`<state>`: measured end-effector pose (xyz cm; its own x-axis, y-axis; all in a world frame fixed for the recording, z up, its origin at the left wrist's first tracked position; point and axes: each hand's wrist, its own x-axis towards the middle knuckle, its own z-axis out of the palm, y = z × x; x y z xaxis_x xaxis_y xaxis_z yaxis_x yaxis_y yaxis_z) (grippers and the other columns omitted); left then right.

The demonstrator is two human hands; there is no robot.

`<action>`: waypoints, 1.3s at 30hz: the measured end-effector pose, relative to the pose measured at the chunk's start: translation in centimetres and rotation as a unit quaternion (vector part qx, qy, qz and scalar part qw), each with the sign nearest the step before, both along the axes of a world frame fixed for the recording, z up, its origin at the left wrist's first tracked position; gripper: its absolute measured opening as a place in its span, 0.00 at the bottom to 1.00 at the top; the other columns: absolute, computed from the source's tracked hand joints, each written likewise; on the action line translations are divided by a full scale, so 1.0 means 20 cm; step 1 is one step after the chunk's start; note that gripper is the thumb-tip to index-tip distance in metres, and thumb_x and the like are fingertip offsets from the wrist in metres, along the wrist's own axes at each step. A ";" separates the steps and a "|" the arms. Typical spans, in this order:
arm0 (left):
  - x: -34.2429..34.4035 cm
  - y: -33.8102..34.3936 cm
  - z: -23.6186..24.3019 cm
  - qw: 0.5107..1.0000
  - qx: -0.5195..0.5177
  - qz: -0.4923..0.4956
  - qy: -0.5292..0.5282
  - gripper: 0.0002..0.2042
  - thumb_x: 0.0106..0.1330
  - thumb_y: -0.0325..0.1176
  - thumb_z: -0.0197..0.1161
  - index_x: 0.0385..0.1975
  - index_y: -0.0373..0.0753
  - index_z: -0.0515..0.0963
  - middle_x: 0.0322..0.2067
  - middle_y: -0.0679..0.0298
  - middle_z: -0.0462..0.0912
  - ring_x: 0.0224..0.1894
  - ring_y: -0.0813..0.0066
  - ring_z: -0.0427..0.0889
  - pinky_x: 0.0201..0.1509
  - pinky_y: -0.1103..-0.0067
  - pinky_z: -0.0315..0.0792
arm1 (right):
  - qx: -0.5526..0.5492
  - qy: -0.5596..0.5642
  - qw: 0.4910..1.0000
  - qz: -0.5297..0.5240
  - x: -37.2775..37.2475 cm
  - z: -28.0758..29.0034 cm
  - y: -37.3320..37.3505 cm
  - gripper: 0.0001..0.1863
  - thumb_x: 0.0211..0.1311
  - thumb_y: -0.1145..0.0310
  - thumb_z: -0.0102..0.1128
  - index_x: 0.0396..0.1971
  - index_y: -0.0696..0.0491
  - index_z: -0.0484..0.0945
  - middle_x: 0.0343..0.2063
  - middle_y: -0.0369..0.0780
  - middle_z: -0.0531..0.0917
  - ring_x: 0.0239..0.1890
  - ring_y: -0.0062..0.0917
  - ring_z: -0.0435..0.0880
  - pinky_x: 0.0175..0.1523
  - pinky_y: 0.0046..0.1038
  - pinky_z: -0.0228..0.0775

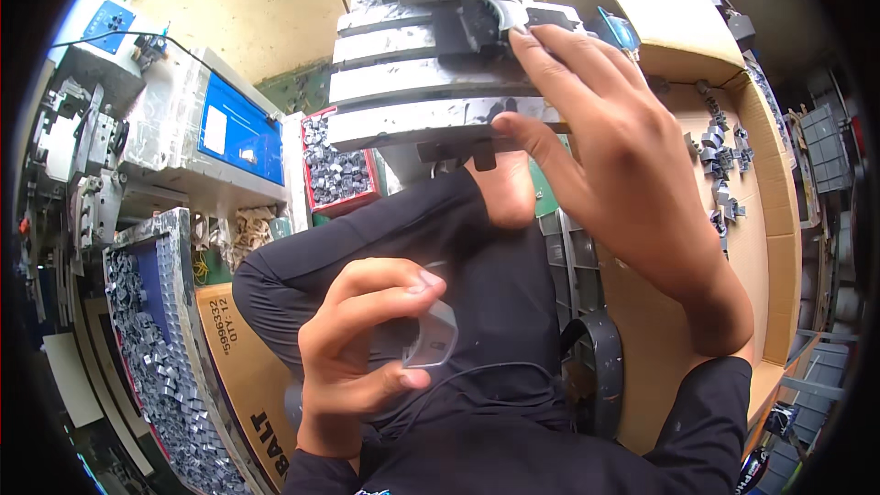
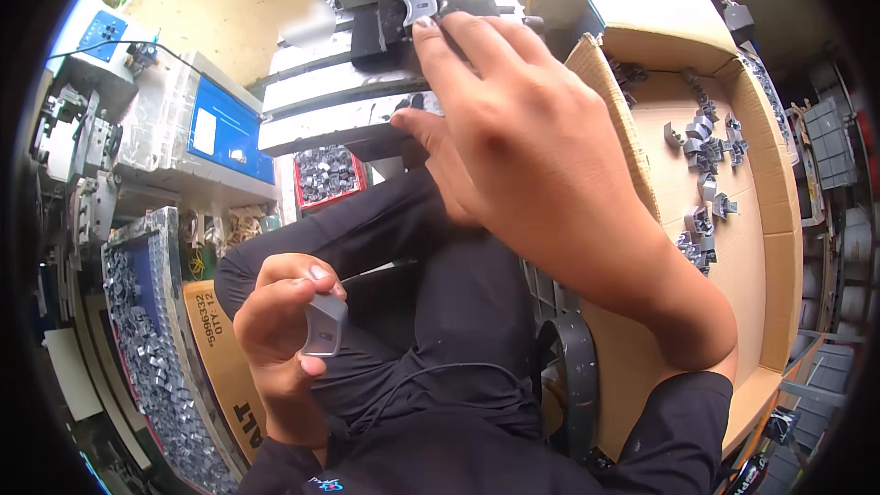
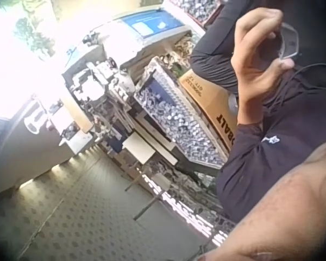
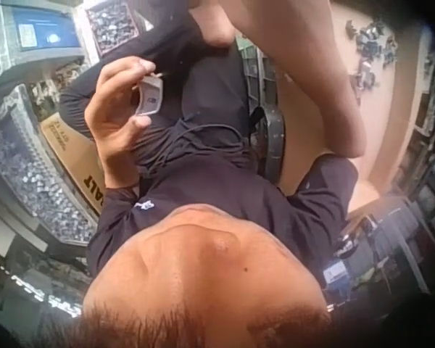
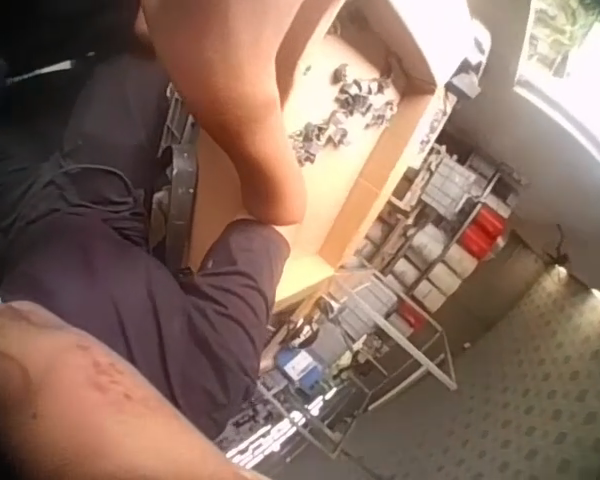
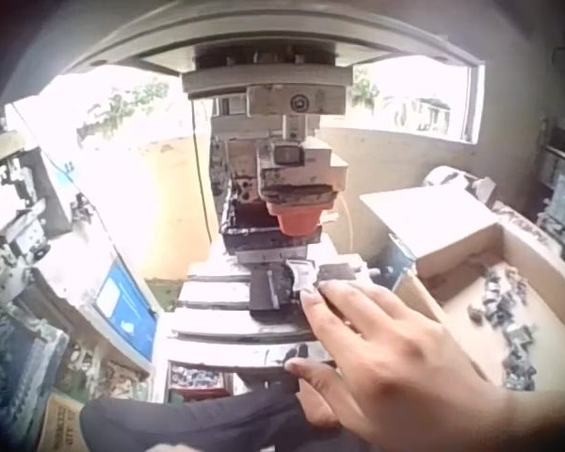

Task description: Placing plastic key fob components into a pad printing machine for stamping.

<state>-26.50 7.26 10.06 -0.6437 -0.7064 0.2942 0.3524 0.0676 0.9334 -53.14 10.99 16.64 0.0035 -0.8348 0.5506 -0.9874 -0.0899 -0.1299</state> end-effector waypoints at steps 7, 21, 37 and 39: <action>-0.12 -0.01 0.05 0.999 -0.024 0.004 0.038 0.32 0.50 0.28 0.86 0.57 0.32 0.80 0.57 0.45 0.84 0.62 0.56 0.83 0.59 0.72 0.76 | -0.008 0.002 1.000 0.001 0.00 -0.02 -0.01 0.27 0.64 0.65 0.73 0.60 0.63 0.80 0.56 0.51 0.83 0.59 0.46 0.82 0.64 0.42 0.74; -0.24 0.06 0.14 0.999 0.006 -0.008 -0.030 0.31 0.56 0.27 0.82 0.58 0.35 0.72 0.60 0.42 0.84 0.55 0.73 0.84 0.57 0.78 0.73 | -0.022 0.002 1.000 0.010 -0.02 -0.06 -0.02 0.27 0.68 0.61 0.67 0.57 0.67 0.79 0.50 0.49 0.84 0.57 0.40 0.82 0.59 0.43 0.76; -0.25 -0.18 0.15 0.967 -0.190 0.159 -0.060 0.29 0.61 0.33 0.81 0.61 0.29 0.79 0.56 0.53 0.84 0.56 0.70 0.82 0.53 0.77 0.75 | 0.055 -0.349 0.898 0.262 0.06 0.06 0.07 0.29 0.62 0.73 0.75 0.65 0.53 0.80 0.45 0.45 0.90 0.49 0.33 0.90 0.53 0.33 0.83; -0.25 -0.20 0.18 0.967 -0.192 0.155 -0.058 0.29 0.60 0.32 0.82 0.61 0.30 0.80 0.55 0.54 0.84 0.54 0.70 0.82 0.53 0.78 0.75 | 0.034 -0.353 0.891 0.285 0.02 0.06 0.04 0.30 0.57 0.73 0.79 0.62 0.53 0.82 0.45 0.43 0.90 0.49 0.33 0.90 0.53 0.33 0.83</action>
<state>-31.48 3.19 13.68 -0.4626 -0.7241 0.5116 0.1532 0.5031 0.8505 -52.67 11.77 17.78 0.1109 -0.8398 0.5314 -0.4542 -0.5184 -0.7245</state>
